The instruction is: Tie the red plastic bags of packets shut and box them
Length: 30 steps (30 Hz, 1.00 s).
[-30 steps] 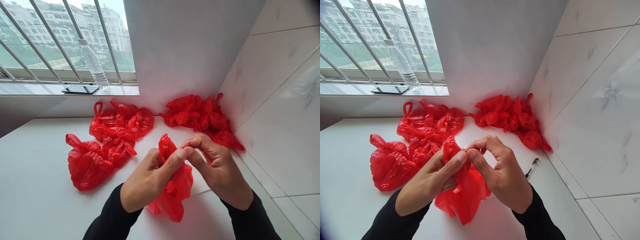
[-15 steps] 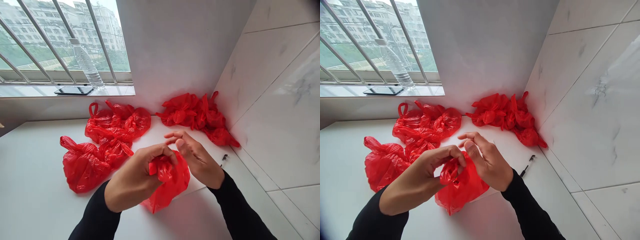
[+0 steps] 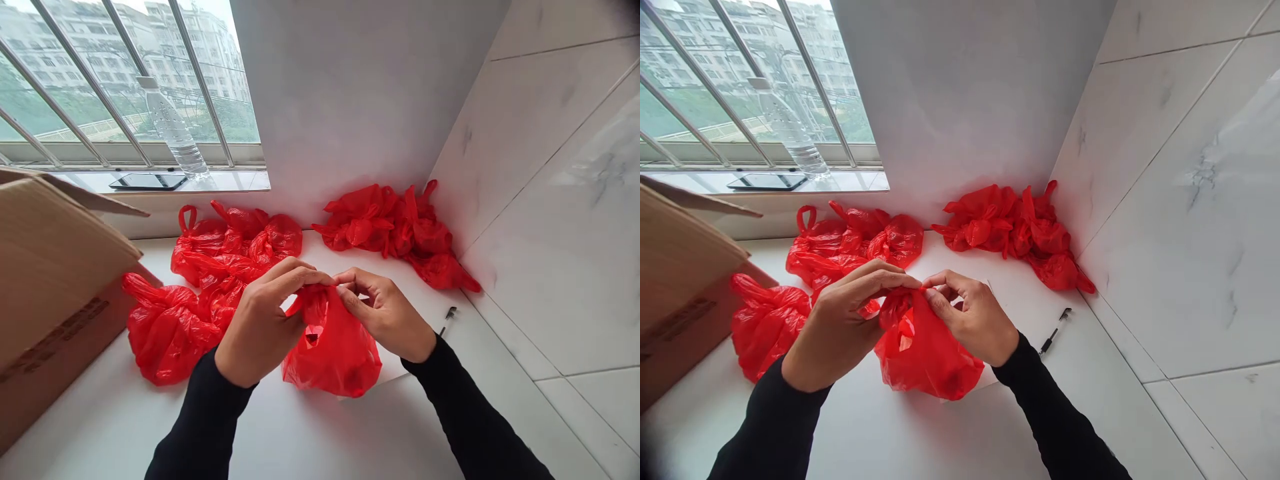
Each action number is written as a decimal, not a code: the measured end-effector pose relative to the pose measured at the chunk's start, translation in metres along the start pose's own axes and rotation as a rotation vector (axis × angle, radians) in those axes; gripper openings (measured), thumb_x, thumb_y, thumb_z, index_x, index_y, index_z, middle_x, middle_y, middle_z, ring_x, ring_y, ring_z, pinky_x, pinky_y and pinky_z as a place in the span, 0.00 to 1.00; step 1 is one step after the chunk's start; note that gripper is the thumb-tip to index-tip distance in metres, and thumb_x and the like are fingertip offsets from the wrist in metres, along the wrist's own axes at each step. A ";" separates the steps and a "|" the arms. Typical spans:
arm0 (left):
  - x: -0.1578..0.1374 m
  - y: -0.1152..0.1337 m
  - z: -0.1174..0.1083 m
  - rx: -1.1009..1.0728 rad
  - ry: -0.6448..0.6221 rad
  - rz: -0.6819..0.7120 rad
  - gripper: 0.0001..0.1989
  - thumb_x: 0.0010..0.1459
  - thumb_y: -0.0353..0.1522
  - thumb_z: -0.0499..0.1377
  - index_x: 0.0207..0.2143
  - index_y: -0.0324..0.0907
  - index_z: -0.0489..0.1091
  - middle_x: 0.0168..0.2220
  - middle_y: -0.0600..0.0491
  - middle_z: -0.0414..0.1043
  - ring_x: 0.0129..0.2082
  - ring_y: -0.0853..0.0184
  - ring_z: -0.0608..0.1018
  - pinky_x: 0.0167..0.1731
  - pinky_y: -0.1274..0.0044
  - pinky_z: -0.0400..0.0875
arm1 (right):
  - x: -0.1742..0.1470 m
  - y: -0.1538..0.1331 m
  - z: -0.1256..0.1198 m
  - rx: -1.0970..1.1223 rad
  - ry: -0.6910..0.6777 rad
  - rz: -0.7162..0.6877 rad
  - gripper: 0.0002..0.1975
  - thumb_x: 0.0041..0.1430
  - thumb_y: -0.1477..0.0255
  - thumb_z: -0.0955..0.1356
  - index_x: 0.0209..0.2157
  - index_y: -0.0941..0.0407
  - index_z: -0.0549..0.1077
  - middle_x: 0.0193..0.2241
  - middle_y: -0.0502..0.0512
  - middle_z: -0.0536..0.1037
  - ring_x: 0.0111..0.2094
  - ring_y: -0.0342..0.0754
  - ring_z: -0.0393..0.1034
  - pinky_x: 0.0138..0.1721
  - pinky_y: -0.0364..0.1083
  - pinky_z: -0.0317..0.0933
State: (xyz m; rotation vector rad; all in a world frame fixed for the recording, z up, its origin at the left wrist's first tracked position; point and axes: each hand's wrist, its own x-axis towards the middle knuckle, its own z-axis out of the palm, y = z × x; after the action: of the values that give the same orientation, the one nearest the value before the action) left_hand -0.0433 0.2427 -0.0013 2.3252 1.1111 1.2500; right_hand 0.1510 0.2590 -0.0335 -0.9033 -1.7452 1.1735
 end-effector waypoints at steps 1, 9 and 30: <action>0.000 0.000 -0.001 0.001 -0.007 -0.015 0.25 0.49 0.10 0.53 0.42 0.42 0.75 0.37 0.56 0.73 0.37 0.73 0.75 0.37 0.81 0.72 | 0.000 0.000 0.002 -0.053 0.055 -0.039 0.09 0.69 0.68 0.65 0.45 0.52 0.77 0.34 0.49 0.75 0.35 0.44 0.70 0.37 0.44 0.65; -0.001 0.004 -0.006 -0.205 -0.106 -0.161 0.17 0.57 0.19 0.58 0.44 0.47 0.72 0.40 0.59 0.76 0.39 0.72 0.78 0.38 0.80 0.74 | -0.005 -0.008 0.015 -0.178 0.247 -0.290 0.07 0.68 0.75 0.65 0.42 0.53 0.74 0.39 0.49 0.76 0.41 0.44 0.71 0.43 0.44 0.66; -0.008 -0.076 -0.048 -0.358 0.396 -0.734 0.08 0.54 0.36 0.60 0.26 0.42 0.69 0.17 0.57 0.69 0.16 0.70 0.72 0.20 0.78 0.73 | -0.008 -0.014 -0.016 -0.495 -0.220 -0.088 0.10 0.72 0.74 0.59 0.35 0.54 0.66 0.32 0.50 0.70 0.35 0.47 0.63 0.38 0.47 0.57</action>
State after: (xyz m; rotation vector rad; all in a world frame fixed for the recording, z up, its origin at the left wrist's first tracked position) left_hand -0.1225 0.2819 -0.0200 1.2472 1.5132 1.4539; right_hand 0.1668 0.2529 -0.0186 -0.9938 -2.2883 0.8167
